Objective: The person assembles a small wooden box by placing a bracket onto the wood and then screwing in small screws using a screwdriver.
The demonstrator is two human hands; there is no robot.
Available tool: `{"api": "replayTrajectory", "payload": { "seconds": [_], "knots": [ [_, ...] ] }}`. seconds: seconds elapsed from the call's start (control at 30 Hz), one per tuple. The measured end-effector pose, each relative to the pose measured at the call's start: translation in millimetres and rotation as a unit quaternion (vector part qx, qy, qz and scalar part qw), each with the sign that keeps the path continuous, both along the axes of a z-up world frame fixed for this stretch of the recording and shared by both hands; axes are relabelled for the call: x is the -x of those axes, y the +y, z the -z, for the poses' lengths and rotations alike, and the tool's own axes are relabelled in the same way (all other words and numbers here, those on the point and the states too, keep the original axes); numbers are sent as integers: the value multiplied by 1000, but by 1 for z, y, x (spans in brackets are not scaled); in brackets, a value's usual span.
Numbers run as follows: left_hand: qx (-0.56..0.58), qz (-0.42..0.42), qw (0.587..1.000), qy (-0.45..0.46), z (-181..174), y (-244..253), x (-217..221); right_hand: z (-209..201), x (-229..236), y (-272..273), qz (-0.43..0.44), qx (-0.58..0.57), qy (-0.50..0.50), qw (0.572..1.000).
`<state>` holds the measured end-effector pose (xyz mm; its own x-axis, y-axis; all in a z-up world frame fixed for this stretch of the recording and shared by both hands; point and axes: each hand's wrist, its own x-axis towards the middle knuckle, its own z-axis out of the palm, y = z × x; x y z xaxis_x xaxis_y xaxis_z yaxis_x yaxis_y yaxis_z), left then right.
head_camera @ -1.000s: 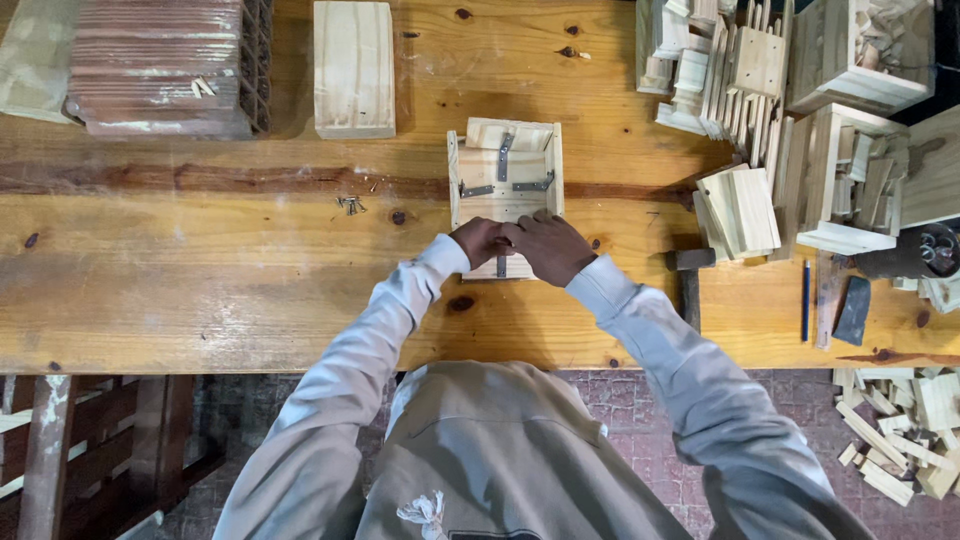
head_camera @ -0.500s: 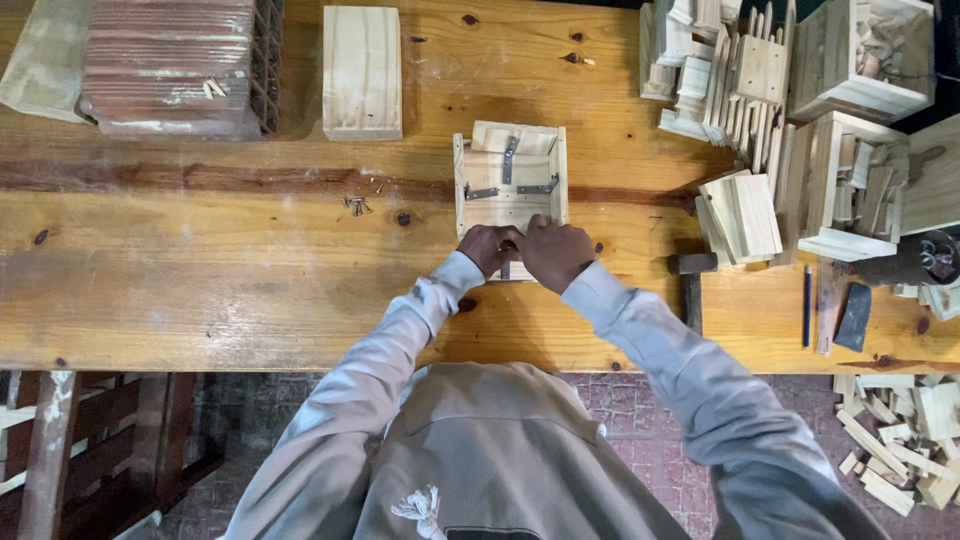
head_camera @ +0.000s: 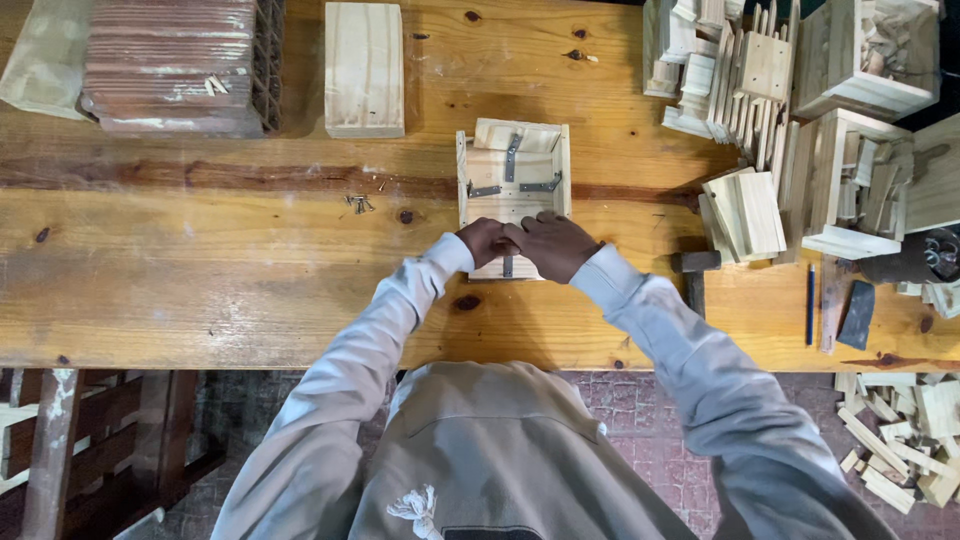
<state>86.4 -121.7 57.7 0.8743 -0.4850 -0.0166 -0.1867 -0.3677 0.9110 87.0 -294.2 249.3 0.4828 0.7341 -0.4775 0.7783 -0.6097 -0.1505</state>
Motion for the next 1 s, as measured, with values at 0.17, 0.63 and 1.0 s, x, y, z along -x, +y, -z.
{"api": "replayTrajectory", "payload": {
  "seconds": [0.17, 0.63, 1.0],
  "knots": [
    [-95, -17, 994, -56, 13, -5, -4, -6, -2, -1, -18, 28, -36, 999],
    [-106, -112, 988, -20, -24, -24, 8, 44, 9, 4, 161, -20, -118, 980],
    [-10, 40, 991, 128, -33, 2, -6, -22, 5, 0, 66, -35, 34, 997]
  ]
}}
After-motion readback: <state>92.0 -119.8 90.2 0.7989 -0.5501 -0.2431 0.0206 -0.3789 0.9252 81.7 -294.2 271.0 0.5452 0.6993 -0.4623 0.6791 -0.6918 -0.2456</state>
